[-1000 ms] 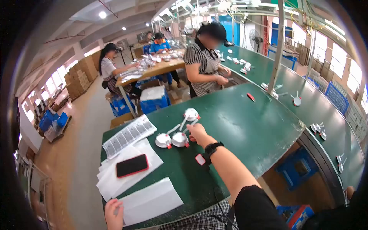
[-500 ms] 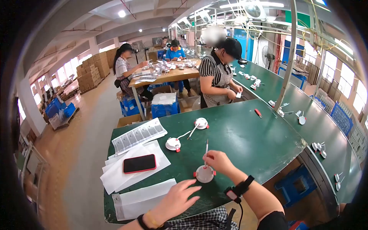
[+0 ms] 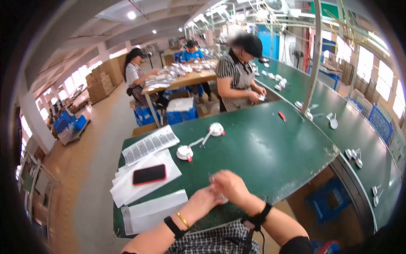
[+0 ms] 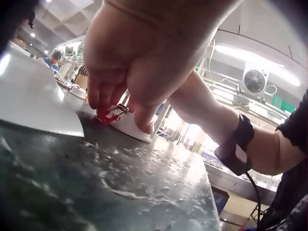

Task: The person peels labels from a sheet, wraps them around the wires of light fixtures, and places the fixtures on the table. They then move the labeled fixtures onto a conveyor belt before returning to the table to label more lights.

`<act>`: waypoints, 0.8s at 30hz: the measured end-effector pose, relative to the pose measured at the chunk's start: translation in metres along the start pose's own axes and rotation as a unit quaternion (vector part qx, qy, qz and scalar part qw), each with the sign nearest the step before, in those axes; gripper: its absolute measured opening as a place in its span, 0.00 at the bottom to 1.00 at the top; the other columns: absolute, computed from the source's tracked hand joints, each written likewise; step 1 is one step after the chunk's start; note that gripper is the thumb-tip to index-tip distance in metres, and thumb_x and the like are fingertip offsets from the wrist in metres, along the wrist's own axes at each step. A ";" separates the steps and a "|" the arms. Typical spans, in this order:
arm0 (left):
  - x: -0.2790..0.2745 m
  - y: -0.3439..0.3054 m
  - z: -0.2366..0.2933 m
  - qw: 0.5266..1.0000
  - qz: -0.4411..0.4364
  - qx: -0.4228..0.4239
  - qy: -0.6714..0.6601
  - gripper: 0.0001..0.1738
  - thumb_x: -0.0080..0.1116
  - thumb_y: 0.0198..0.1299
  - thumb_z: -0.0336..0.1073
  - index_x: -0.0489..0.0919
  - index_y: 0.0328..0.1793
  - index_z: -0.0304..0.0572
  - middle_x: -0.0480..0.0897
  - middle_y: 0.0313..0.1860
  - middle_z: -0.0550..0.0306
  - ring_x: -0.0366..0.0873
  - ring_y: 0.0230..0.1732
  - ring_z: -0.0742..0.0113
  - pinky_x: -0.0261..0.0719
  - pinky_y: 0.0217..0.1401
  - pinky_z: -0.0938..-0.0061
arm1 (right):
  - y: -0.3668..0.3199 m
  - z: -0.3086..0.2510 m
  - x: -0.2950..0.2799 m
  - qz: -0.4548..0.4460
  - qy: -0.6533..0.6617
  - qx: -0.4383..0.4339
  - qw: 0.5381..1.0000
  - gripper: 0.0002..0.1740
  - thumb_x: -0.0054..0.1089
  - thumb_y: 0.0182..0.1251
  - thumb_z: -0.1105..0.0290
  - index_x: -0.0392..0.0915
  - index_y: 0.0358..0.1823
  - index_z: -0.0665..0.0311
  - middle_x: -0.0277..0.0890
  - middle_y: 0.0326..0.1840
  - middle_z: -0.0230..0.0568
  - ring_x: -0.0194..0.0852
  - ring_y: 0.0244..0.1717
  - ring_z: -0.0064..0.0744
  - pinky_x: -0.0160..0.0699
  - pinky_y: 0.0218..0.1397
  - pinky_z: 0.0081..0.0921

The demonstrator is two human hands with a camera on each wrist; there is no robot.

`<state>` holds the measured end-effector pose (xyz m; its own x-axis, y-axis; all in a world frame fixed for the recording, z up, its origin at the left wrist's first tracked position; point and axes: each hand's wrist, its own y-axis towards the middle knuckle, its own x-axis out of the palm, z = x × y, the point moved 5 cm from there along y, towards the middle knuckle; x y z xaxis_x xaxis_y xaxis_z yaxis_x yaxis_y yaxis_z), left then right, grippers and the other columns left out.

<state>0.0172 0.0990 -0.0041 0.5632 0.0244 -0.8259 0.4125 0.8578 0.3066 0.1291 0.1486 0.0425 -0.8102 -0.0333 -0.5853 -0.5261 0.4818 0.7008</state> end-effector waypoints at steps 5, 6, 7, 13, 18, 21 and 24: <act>0.002 0.004 0.003 0.999 -0.018 0.000 0.037 0.22 0.62 0.55 0.36 0.72 0.56 0.38 0.76 0.52 0.44 0.79 0.47 0.47 0.80 0.47 0.58 | 0.011 -0.002 -0.003 -0.006 0.013 0.080 0.997 0.08 0.61 0.60 0.77 0.80 0.41 0.64 0.77 0.32 0.43 0.78 0.36 0.44 0.79 0.40 0.33; -0.001 0.003 0.002 0.999 0.002 0.008 0.042 0.23 0.62 0.55 0.36 0.72 0.56 0.38 0.76 0.51 0.45 0.80 0.47 0.47 0.80 0.46 0.58 | 0.007 -0.004 -0.002 -0.007 0.018 0.075 0.997 0.10 0.60 0.58 0.80 0.80 0.41 0.63 0.77 0.34 0.43 0.78 0.37 0.44 0.79 0.40 0.33; 0.000 0.004 0.002 0.999 0.002 0.005 0.039 0.23 0.62 0.55 0.36 0.72 0.56 0.38 0.76 0.51 0.45 0.80 0.47 0.47 0.80 0.46 0.58 | 0.007 -0.002 -0.002 -0.011 0.019 0.077 0.997 0.10 0.60 0.58 0.80 0.80 0.41 0.63 0.77 0.34 0.43 0.78 0.37 0.44 0.79 0.40 0.33; 0.000 0.000 -0.002 0.996 0.085 0.005 -0.034 0.24 0.62 0.55 0.33 0.73 0.59 0.43 0.74 0.57 0.36 0.78 0.51 0.41 0.78 0.54 0.57 | 0.022 0.008 -0.002 0.053 0.082 0.204 0.974 0.20 0.60 0.55 0.85 0.75 0.49 0.62 0.72 0.48 0.41 0.71 0.36 0.32 0.75 0.39 0.26; -0.078 -0.044 0.007 0.990 0.125 -0.008 -0.058 0.11 0.63 0.56 0.33 0.80 0.44 0.39 0.79 0.48 0.46 0.78 0.47 0.49 0.77 0.51 0.61 | 0.039 -0.045 -0.001 0.139 -0.053 0.118 0.982 0.22 0.64 0.53 0.82 0.75 0.51 0.61 0.73 0.52 0.42 0.73 0.40 0.36 0.76 0.44 0.30; -0.131 -0.119 -0.033 0.979 0.166 -0.118 0.009 0.05 0.62 0.55 0.30 0.82 0.37 0.38 0.80 0.39 0.50 0.78 0.44 0.51 0.76 0.49 0.63 | 0.047 -0.090 0.053 0.001 0.033 0.003 0.999 0.19 0.63 0.54 0.81 0.76 0.48 0.62 0.76 0.49 0.43 0.74 0.52 0.47 0.73 0.55 0.37; -0.179 -0.196 -0.074 0.948 0.161 -0.253 0.104 0.07 0.58 0.55 0.26 0.83 0.39 0.39 0.82 0.38 0.51 0.78 0.44 0.50 0.77 0.50 0.62 | 0.035 -0.132 0.127 -0.201 0.094 -0.018 0.975 0.21 0.65 0.59 0.70 0.74 0.55 0.62 0.72 0.59 0.47 0.70 0.61 0.48 0.71 0.61 0.38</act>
<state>-0.2179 -0.0352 0.0487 0.4275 0.3818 -0.8194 -0.1818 0.9242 0.3357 -0.0268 0.0456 0.0463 -0.5679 -0.3746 -0.7329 -0.8168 0.3660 0.4459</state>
